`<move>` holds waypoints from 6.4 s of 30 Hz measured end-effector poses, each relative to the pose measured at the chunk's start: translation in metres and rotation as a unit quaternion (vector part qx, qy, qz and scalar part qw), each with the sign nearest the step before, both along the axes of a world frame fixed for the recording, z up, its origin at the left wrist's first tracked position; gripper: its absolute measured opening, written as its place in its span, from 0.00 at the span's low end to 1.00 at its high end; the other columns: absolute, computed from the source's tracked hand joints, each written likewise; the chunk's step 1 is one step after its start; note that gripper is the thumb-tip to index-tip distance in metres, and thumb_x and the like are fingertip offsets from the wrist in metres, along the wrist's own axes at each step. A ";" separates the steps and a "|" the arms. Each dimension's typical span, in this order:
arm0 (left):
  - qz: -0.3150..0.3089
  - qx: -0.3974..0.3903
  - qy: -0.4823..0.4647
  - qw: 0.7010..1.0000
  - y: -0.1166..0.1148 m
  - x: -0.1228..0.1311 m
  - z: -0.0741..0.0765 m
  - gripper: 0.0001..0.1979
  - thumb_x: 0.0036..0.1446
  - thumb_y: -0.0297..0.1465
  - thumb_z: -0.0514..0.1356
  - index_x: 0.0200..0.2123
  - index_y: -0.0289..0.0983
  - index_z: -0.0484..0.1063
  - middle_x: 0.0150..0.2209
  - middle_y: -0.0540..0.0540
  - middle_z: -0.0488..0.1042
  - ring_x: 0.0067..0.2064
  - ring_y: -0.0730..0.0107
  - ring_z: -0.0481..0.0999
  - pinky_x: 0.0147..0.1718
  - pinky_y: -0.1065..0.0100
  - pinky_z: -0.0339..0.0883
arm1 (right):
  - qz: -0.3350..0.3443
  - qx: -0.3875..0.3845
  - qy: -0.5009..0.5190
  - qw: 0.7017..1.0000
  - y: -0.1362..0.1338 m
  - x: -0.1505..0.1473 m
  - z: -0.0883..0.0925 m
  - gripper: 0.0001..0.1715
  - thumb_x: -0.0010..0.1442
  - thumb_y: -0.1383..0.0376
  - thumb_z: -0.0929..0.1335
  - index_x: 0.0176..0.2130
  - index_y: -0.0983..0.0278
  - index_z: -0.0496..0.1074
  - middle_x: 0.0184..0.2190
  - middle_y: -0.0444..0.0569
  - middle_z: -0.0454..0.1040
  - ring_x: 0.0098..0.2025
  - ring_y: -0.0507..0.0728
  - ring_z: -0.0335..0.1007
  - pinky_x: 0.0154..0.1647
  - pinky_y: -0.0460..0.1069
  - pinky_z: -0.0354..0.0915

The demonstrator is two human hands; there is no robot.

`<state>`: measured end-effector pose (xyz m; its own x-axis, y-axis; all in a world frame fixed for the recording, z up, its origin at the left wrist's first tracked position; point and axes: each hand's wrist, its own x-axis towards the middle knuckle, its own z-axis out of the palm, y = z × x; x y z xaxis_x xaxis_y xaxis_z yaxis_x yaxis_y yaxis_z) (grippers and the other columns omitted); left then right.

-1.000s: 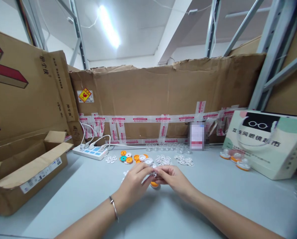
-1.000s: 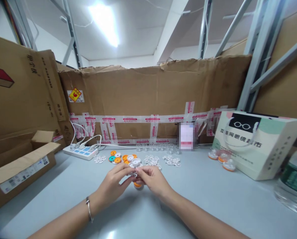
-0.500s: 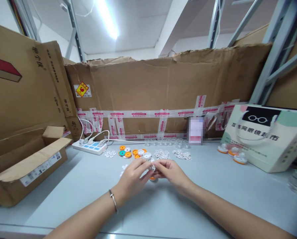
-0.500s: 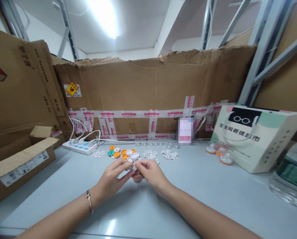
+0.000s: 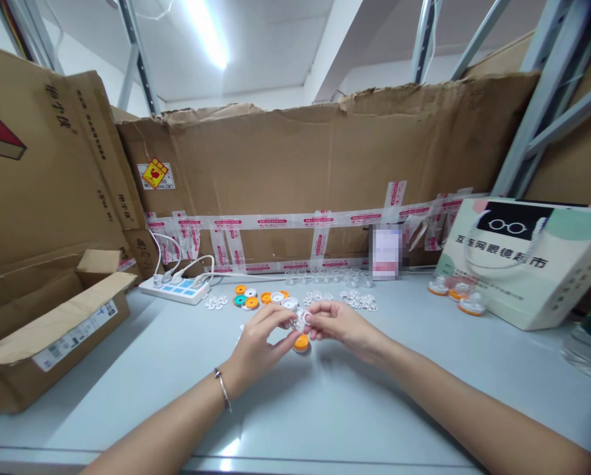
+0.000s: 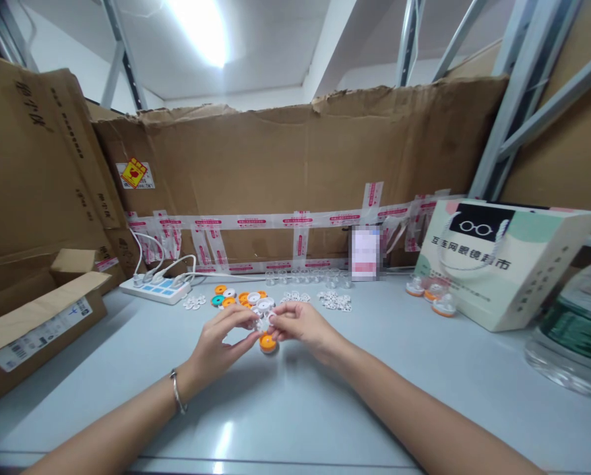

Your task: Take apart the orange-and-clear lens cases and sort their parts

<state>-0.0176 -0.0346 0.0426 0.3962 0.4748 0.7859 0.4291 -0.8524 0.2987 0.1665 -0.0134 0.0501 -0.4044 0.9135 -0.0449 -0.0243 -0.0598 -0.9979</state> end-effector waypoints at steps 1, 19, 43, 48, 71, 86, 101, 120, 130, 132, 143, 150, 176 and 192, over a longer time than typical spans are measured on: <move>0.004 -0.008 -0.006 1.000 0.000 0.000 0.001 0.08 0.54 0.25 0.57 0.39 0.35 0.68 0.32 0.46 0.70 0.32 0.73 0.69 0.32 0.70 0.67 | -0.022 0.032 -0.029 0.999 0.008 0.010 0.002 0.18 0.45 0.59 0.72 0.33 0.66 0.65 0.23 0.45 0.74 0.23 0.49 0.69 0.30 0.46 0.65; 0.037 -0.238 -0.087 0.967 0.009 -0.004 -0.003 0.06 0.52 0.30 0.57 0.35 0.36 0.70 0.37 0.46 0.71 0.35 0.72 0.72 0.33 0.69 0.73 | -0.212 0.169 -0.500 0.823 0.083 0.118 -0.023 0.04 0.39 0.72 0.68 0.17 0.65 0.68 0.17 0.45 0.70 0.22 0.52 0.65 0.22 0.44 0.53; 0.013 -0.252 -0.067 0.965 0.013 -0.002 -0.009 0.07 0.52 0.31 0.58 0.35 0.37 0.69 0.37 0.46 0.70 0.35 0.73 0.71 0.34 0.69 0.71 | -0.177 0.244 -0.315 0.900 0.065 0.041 -0.037 0.08 0.48 0.63 0.68 0.27 0.66 0.70 0.21 0.44 0.69 0.25 0.52 0.64 0.26 0.46 0.61; -0.002 -0.324 -0.094 0.941 0.012 0.000 -0.006 0.09 0.51 0.34 0.59 0.35 0.35 0.70 0.35 0.46 0.72 0.36 0.69 0.72 0.37 0.67 0.70 | -0.075 0.454 -0.264 0.848 0.035 0.025 -0.016 0.13 0.56 0.63 0.65 0.42 0.63 0.68 0.33 0.48 0.70 0.36 0.53 0.65 0.39 0.49 0.63; 0.033 -0.289 0.143 0.946 0.008 -0.004 -0.017 0.22 0.50 0.35 0.60 0.49 0.40 0.62 0.49 0.43 0.65 0.48 0.60 0.66 0.46 0.59 0.62 | -0.179 0.138 -0.341 0.913 0.092 0.122 -0.031 0.07 0.45 0.66 0.69 0.23 0.67 0.68 0.15 0.45 0.69 0.20 0.51 0.66 0.22 0.44 0.59; 0.061 -0.285 0.158 0.943 0.009 0.002 -0.023 0.14 0.49 0.37 0.60 0.38 0.37 0.69 0.36 0.45 0.67 0.38 0.64 0.67 0.36 0.66 0.62 | -0.048 0.267 -0.302 0.914 0.046 0.052 -0.013 0.18 0.49 0.54 0.67 0.34 0.66 0.69 0.21 0.41 0.64 0.24 0.49 0.58 0.24 0.44 0.55; 0.032 -0.275 0.156 0.948 0.012 0.003 -0.025 0.10 0.46 0.35 0.61 0.32 0.36 0.71 0.30 0.48 0.67 0.33 0.68 0.66 0.32 0.70 0.61 | 0.126 0.337 -0.269 0.893 0.017 0.009 -0.029 0.13 0.45 0.60 0.71 0.30 0.65 0.70 0.25 0.42 0.65 0.27 0.49 0.59 0.28 0.43 0.58; 0.006 -0.275 0.210 0.938 0.004 0.000 -0.017 0.09 0.48 0.31 0.60 0.35 0.37 0.72 0.29 0.49 0.67 0.32 0.70 0.67 0.32 0.71 0.60 | -0.029 0.319 -0.313 0.894 0.031 0.001 -0.035 0.14 0.47 0.63 0.69 0.36 0.65 0.74 0.31 0.48 0.71 0.31 0.52 0.64 0.33 0.47 0.61; -0.010 -0.293 0.227 0.929 0.004 -0.001 -0.015 0.10 0.49 0.33 0.59 0.36 0.36 0.71 0.27 0.51 0.66 0.29 0.74 0.64 0.29 0.74 0.56 | -0.042 0.334 -0.305 0.891 0.032 -0.015 -0.045 0.13 0.50 0.64 0.67 0.38 0.64 0.65 0.22 0.39 0.64 0.25 0.50 0.59 0.26 0.44 0.55; -0.011 -0.296 0.229 0.927 0.004 -0.001 -0.015 0.10 0.49 0.34 0.59 0.36 0.36 0.71 0.27 0.51 0.66 0.29 0.74 0.63 0.29 0.74 0.56 | -0.055 0.339 -0.307 0.888 0.032 -0.015 -0.047 0.10 0.50 0.64 0.68 0.34 0.63 0.63 0.22 0.39 0.63 0.24 0.49 0.58 0.26 0.44 0.54; -0.005 -0.299 0.221 0.928 0.005 -0.001 -0.016 0.08 0.49 0.32 0.60 0.34 0.36 0.70 0.26 0.52 0.64 0.28 0.74 0.63 0.27 0.74 0.55 | 0.030 0.358 -0.280 0.890 0.022 0.006 -0.018 0.04 0.54 0.68 0.64 0.30 0.65 0.69 0.28 0.45 0.71 0.31 0.50 0.64 0.33 0.45 0.59; 0.010 -0.294 0.207 0.933 0.006 0.003 -0.016 0.07 0.48 0.33 0.61 0.29 0.35 0.68 0.25 0.52 0.64 0.28 0.74 0.62 0.26 0.74 0.54 | 0.151 0.333 -0.337 0.868 0.009 0.013 -0.013 0.08 0.51 0.63 0.68 0.32 0.65 0.73 0.29 0.46 0.71 0.32 0.52 0.65 0.33 0.46 0.59; 0.011 -0.350 0.195 0.916 0.019 0.005 -0.015 0.07 0.49 0.33 0.61 0.29 0.35 0.74 0.25 0.49 0.73 0.28 0.73 0.69 0.26 0.75 0.59 | 0.126 0.281 -0.357 0.882 0.005 0.009 -0.019 0.12 0.45 0.61 0.71 0.31 0.65 0.74 0.23 0.43 0.68 0.27 0.50 0.61 0.26 0.44 0.55; 0.091 -0.211 0.403 0.886 0.017 0.029 0.008 0.03 0.40 0.24 0.58 0.18 0.35 0.69 0.19 0.46 0.70 0.23 0.67 0.68 0.22 0.71 0.54 | 0.139 0.294 -0.278 0.904 0.015 0.014 -0.038 0.12 0.43 0.63 0.69 0.31 0.67 0.71 0.24 0.42 0.65 0.27 0.49 0.59 0.28 0.43 0.58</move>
<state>0.0110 -0.0173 0.0509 0.6347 0.7725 0.0188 0.7668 -0.6327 0.1086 0.1801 0.0019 0.0117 -0.6865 0.7118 0.1485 0.4243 0.5580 -0.7132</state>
